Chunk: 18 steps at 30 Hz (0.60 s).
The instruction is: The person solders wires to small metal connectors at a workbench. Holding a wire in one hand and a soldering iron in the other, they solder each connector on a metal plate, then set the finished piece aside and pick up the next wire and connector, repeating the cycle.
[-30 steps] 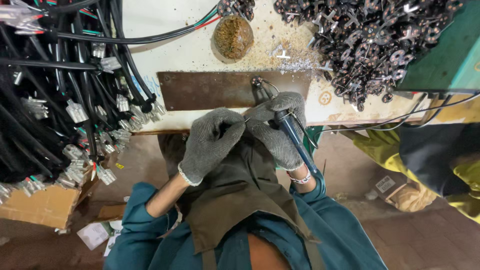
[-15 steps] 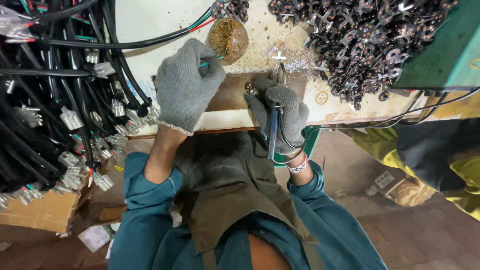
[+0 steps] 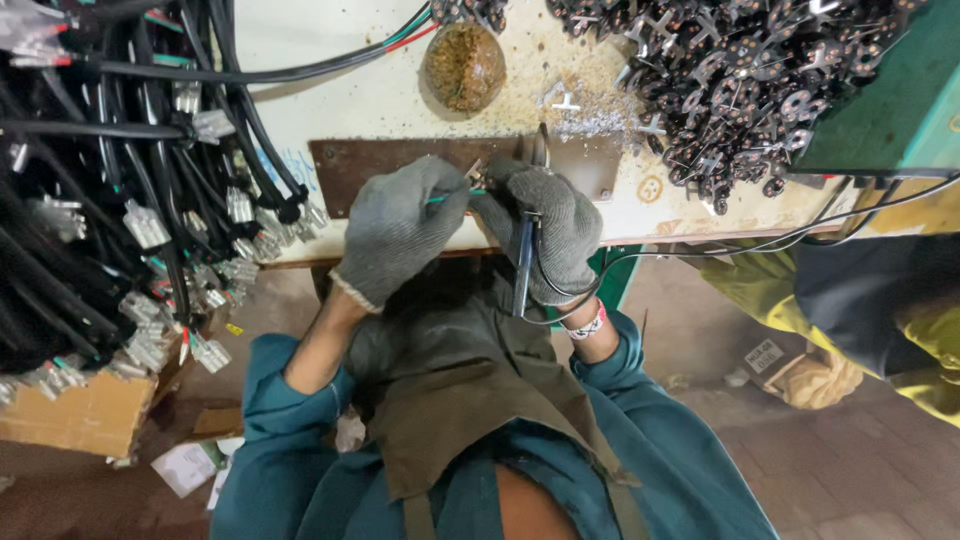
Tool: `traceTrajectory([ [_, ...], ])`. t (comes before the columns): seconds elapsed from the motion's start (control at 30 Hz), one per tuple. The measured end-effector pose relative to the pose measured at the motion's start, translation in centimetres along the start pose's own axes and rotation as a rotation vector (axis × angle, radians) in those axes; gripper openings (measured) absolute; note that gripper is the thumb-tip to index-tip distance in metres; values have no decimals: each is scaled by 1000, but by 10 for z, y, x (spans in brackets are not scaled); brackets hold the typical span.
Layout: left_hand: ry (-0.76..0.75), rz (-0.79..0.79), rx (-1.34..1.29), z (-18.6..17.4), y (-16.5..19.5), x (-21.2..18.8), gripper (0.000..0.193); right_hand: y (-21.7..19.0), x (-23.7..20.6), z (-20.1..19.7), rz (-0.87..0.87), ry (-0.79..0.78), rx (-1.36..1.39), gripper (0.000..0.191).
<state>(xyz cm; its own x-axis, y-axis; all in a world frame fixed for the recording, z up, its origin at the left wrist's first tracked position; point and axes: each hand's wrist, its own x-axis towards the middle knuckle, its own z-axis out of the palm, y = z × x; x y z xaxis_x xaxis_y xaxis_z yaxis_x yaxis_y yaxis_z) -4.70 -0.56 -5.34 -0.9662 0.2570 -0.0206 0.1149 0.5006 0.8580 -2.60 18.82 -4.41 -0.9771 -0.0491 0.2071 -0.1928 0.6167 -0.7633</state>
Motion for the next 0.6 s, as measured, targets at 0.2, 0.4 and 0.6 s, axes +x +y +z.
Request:
traceTrajectory([
  [0.2, 1, 35, 19, 13, 1, 1, 9, 30, -26, -26, 35, -92, 178, 20],
  [0.4, 55, 72, 79, 20, 2, -2, 10, 56, -67, -23, 196, -161, 223, 30],
  [0.6, 47, 67, 106, 24, -4, -5, 15, 53, -59, -18, 49, -157, -187, 22],
])
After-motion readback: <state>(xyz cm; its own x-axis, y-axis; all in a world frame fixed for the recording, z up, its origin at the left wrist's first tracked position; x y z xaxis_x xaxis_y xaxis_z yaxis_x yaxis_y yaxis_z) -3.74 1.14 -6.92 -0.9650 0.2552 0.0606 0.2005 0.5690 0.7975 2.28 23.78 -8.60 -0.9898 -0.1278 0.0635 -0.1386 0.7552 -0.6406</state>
